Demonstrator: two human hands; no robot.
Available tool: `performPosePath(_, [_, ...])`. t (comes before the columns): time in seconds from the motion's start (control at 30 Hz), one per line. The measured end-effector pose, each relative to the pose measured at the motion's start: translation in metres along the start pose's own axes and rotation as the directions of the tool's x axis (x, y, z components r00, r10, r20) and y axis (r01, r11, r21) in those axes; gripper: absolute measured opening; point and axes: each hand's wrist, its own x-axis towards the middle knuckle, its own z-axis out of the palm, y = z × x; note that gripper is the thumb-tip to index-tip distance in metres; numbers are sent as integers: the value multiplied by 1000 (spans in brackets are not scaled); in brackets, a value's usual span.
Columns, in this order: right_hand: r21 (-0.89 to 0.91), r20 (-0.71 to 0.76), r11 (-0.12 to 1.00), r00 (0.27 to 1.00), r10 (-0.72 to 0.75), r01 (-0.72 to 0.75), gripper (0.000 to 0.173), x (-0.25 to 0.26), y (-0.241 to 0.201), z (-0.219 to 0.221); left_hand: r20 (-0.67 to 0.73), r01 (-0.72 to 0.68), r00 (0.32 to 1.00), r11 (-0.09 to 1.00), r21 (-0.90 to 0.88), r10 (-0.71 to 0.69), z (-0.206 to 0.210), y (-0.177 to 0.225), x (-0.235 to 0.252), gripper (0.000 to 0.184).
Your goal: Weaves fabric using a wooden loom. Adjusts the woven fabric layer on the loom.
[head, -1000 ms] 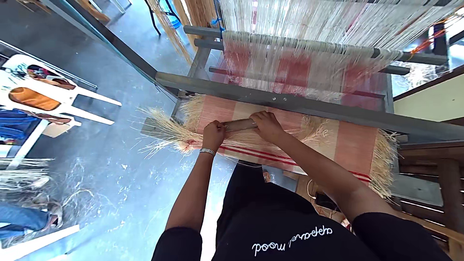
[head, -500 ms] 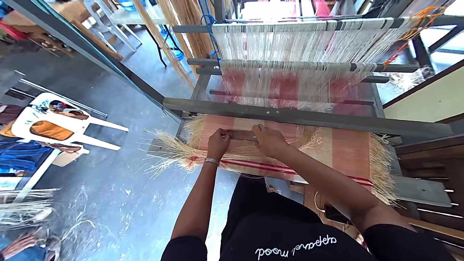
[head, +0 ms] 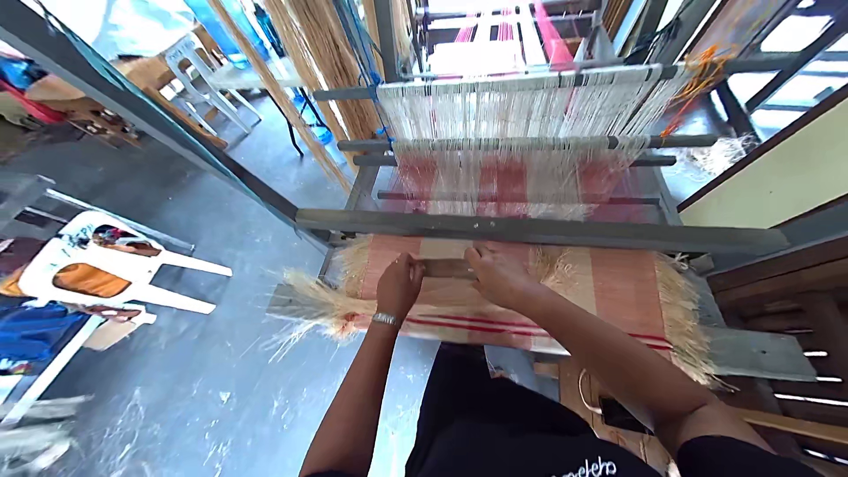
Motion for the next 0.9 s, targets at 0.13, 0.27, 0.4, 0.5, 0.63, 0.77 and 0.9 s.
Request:
performPosePath(0.13, [146,-17,972,983,-182,182,51,-24,50,-35,-100,-286,957,945,-161,273,-18,-3,-12,37])
performPosePath(0.27, [391,-107,856,940,-324,339,47,-51,87,-54,-370,-503,858,729,-465,356,-24,16,-26,48])
performPosePath(0.4, [498,-263,781,924,-279,378,49,-70,90,-47,-575,-577,804,430,-694,152,-18,49,-39,60])
performPosePath(0.5, [444,-381,806,897,-225,391,49,-76,80,-32,-543,-495,836,324,-806,-73,-9,72,-47,42])
performPosePath(0.63, [328,-502,849,838,-214,414,49,-78,71,-8,-321,-286,935,214,-934,-152,-11,77,-54,20])
performPosePath(0.77, [335,-561,877,821,-107,344,67,-92,107,-8,-373,-286,903,349,-892,-214,-52,14,-69,26])
performPosePath(0.9, [442,-716,869,496,491,-222,88,-130,247,2,-529,-339,784,490,-803,-325,-135,-127,-133,22])
